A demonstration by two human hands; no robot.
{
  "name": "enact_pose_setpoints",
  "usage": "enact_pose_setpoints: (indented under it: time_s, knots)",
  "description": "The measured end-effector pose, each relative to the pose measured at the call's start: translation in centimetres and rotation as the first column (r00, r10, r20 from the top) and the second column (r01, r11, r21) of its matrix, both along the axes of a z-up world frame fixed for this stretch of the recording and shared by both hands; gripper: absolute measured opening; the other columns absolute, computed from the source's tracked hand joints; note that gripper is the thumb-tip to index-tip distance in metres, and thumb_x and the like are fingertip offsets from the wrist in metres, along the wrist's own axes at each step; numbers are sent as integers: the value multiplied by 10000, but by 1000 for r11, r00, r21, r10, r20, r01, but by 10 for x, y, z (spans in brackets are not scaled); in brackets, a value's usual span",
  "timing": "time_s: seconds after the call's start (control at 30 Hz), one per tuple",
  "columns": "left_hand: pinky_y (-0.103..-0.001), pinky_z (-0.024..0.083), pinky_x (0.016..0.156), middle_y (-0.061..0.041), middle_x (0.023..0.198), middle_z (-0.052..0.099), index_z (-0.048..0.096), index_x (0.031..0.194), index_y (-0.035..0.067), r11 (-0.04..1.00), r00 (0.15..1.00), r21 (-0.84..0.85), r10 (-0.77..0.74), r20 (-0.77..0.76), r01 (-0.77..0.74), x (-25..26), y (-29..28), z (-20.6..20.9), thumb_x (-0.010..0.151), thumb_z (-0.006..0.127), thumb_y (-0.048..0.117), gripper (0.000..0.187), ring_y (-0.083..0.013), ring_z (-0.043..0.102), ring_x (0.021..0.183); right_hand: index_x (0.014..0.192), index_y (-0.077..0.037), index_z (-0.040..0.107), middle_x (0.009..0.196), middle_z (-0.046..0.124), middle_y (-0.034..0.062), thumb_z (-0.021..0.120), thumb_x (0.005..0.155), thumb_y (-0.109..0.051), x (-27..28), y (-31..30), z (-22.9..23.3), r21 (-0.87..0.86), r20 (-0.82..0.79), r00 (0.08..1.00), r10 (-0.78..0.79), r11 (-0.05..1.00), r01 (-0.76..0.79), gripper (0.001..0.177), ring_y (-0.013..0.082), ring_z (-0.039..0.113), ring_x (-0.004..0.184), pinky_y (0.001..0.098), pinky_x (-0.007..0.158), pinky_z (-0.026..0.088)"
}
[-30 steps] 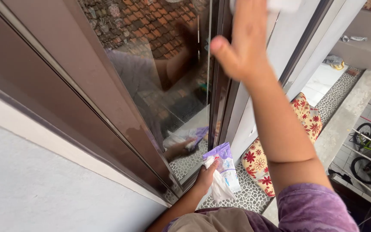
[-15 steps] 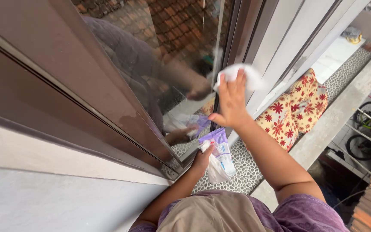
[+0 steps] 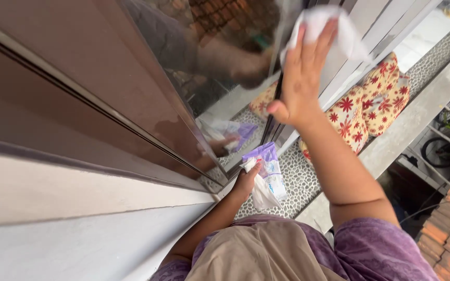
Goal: Wiping down a window frame and glass using wet wipes.
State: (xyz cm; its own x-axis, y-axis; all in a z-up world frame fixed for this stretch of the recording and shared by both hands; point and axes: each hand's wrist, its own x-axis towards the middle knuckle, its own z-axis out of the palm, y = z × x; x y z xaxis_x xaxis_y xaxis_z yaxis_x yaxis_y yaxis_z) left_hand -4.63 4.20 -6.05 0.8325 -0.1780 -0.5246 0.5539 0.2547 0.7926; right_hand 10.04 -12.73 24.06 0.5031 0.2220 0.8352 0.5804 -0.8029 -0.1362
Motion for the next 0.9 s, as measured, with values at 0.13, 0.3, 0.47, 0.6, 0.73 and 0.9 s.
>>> enact_pose_setpoints:
  time_s: [0.13, 0.3, 0.47, 0.6, 0.73, 0.9]
  knots:
    - [-347, 465, 1031, -66, 1315, 663, 596, 1371, 64, 999, 997, -30, 41, -61, -42, -18, 11, -33, 939, 683, 329, 514, -186, 610, 1215, 1604, 75, 168, 1680, 37, 355, 181, 1015, -719, -30, 15, -164, 250, -213, 970, 116, 966, -61, 989, 560, -17, 1575, 617, 1315, 12]
    - [-367, 466, 1022, -81, 1307, 673, 610, 1380, 51, 996, 982, 80, -12, -190, 27, -41, 36, -68, 943, 689, 358, 540, -208, 616, 1189, 1587, 144, 124, 1690, 73, 346, 262, 1092, -577, -95, 27, -351, 488, -409, 865, 291, 871, -63, 885, 497, 50, 1600, 511, 1309, 57]
    - [-361, 453, 1057, -35, 1378, 633, 568, 1421, 73, 998, 963, -54, -34, -269, 20, -75, 57, -86, 966, 647, 345, 536, -162, 597, 1236, 1618, 110, 64, 1729, 21, 277, 181, 1123, -493, -119, 44, -350, 621, -571, 720, 394, 781, 65, 789, 413, 2, 1621, 453, 1311, 27]
    - [-419, 488, 1017, -105, 1335, 643, 581, 1397, 27, 998, 932, -67, -19, -362, -6, -86, 67, -82, 959, 661, 323, 534, -231, 613, 1201, 1646, 54, 43, 1748, -10, 226, 133, 1125, -520, -104, 57, -344, 608, -421, 827, 374, 793, -49, 781, 369, -31, 1645, 433, 1349, 4]
    - [-379, 459, 1058, -75, 1384, 625, 563, 1409, 52, 1000, 944, 9, -9, -330, 13, -92, 80, -84, 950, 674, 323, 544, -205, 580, 1267, 1663, -9, 7, 1758, -52, 200, 142, 1119, -591, -89, 64, -378, 688, -415, 855, 312, 722, 71, 807, 333, -70, 1660, 421, 1362, -15]
    - [-359, 417, 1087, -70, 1395, 620, 565, 1416, 55, 999, 955, 23, -19, -297, 28, -113, 93, -105, 939, 690, 317, 558, -198, 560, 1289, 1676, -37, -45, 1779, -51, 144, 265, 1049, -723, -88, 78, -384, 982, -161, 803, 573, 174, 73, 979, 282, -44, 1662, 394, 1350, -16]
